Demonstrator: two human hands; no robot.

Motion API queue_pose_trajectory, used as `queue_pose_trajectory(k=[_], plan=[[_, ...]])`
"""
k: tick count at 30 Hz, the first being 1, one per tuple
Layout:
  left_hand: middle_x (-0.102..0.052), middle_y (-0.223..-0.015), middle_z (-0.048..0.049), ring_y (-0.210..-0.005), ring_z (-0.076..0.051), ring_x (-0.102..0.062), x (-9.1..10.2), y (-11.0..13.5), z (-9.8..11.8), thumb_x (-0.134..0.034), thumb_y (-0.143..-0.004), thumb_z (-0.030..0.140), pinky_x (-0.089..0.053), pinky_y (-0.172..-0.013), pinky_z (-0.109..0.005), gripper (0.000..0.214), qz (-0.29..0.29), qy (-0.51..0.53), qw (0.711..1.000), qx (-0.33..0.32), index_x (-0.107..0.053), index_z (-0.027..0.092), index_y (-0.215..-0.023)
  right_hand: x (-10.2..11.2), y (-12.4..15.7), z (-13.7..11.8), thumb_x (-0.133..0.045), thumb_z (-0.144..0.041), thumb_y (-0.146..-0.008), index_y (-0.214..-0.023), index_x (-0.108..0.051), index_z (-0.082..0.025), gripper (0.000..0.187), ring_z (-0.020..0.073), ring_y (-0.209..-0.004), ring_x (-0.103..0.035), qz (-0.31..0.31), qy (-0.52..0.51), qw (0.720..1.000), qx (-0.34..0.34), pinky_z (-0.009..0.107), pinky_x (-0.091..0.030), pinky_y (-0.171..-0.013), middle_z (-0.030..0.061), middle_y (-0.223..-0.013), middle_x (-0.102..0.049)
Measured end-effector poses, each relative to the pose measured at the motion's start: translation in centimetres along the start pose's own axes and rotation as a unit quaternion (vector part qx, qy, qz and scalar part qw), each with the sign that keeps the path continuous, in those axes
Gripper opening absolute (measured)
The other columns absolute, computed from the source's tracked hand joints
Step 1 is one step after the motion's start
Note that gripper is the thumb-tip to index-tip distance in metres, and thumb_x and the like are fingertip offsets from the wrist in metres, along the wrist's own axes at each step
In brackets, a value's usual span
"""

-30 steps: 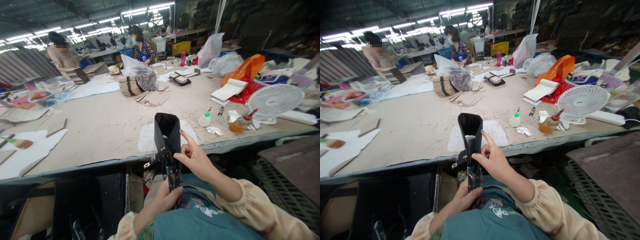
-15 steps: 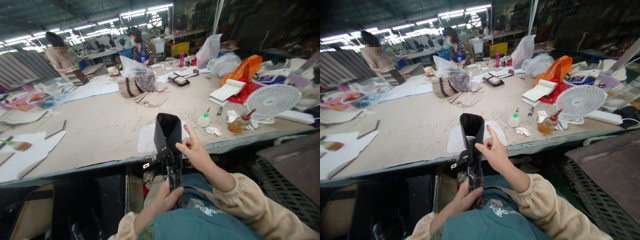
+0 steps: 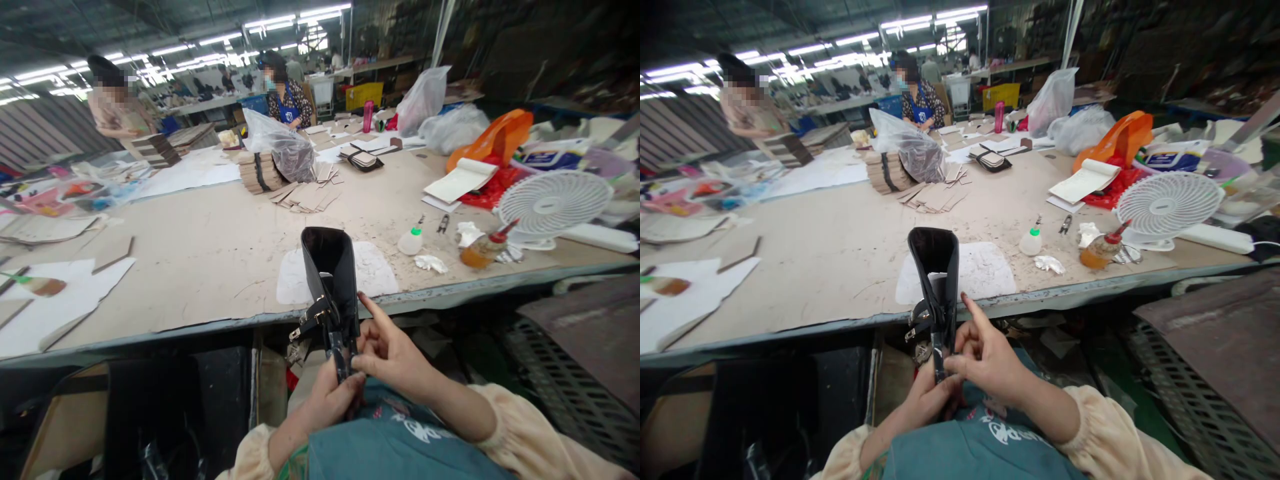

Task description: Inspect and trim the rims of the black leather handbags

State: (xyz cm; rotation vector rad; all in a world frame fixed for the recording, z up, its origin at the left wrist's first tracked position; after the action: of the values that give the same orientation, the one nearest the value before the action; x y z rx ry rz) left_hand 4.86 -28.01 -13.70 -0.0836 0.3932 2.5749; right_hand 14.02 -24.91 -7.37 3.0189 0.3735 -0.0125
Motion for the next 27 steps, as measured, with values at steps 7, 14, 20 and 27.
queue_pose_trajectory(k=[7,14,20,27], plan=[[-0.053,-0.052,0.0039,-0.036,-0.005,-0.042,-0.3,0.3,-0.2,-0.052,-0.081,0.044,-0.031,-0.034,-0.015,0.038,-0.010,-0.001,0.999,0.043,-0.044,0.012,-0.101,2.3,0.2,-4.4,-0.052,-0.030,-0.082,-0.140,-0.025,-0.024,0.063,0.0125,-0.065,-0.052,0.039,0.343,0.913,0.218,0.029,-0.048,-0.065,0.0054,-0.091,-0.055],[-0.054,-0.053,0.0032,-0.036,-0.006,-0.042,-0.2,0.4,-0.7,-0.052,-0.080,0.044,-0.032,-0.034,-0.016,0.038,-0.006,-0.011,0.999,0.043,-0.044,0.012,-0.101,0.6,0.9,-4.7,-0.044,-0.021,-0.087,-0.132,-0.039,-0.022,0.045,0.0122,-0.072,-0.054,0.000,0.401,0.873,0.277,0.023,-0.046,-0.064,0.0044,-0.084,-0.058],[-0.059,-0.073,-0.0033,-0.062,-0.011,-0.054,0.5,0.0,1.7,-0.052,-0.080,0.043,-0.044,-0.053,-0.020,0.031,0.026,-0.071,0.995,-0.066,-0.051,0.013,-0.087,-2.9,3.3,-4.1,-0.048,-0.018,-0.084,-0.109,-0.059,-0.017,0.027,0.0120,-0.073,-0.055,-0.160,0.369,0.857,0.323,0.022,-0.044,-0.063,0.0059,-0.082,-0.060],[-0.055,-0.058,0.0020,-0.042,-0.008,-0.045,0.0,0.3,-0.2,-0.050,-0.082,0.041,-0.036,-0.039,-0.018,0.036,-0.010,-0.038,0.999,0.026,-0.045,0.013,-0.103,1.0,1.7,-6.2,-0.049,-0.017,-0.084,-0.130,-0.042,-0.019,0.046,0.0131,-0.073,-0.055,0.002,0.376,0.870,0.319,0.025,-0.047,-0.065,0.0061,-0.086,-0.060]])
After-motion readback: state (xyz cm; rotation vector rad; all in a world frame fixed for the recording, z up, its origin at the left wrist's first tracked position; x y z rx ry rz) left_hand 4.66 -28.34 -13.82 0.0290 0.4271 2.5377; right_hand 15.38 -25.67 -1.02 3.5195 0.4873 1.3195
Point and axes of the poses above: each hand's wrist, its own y-axis away from the middle knuckle, its own x-axis out of the back of the hand, z = x × y, the point moved 9 cm from there along -y, towards the middle knuckle
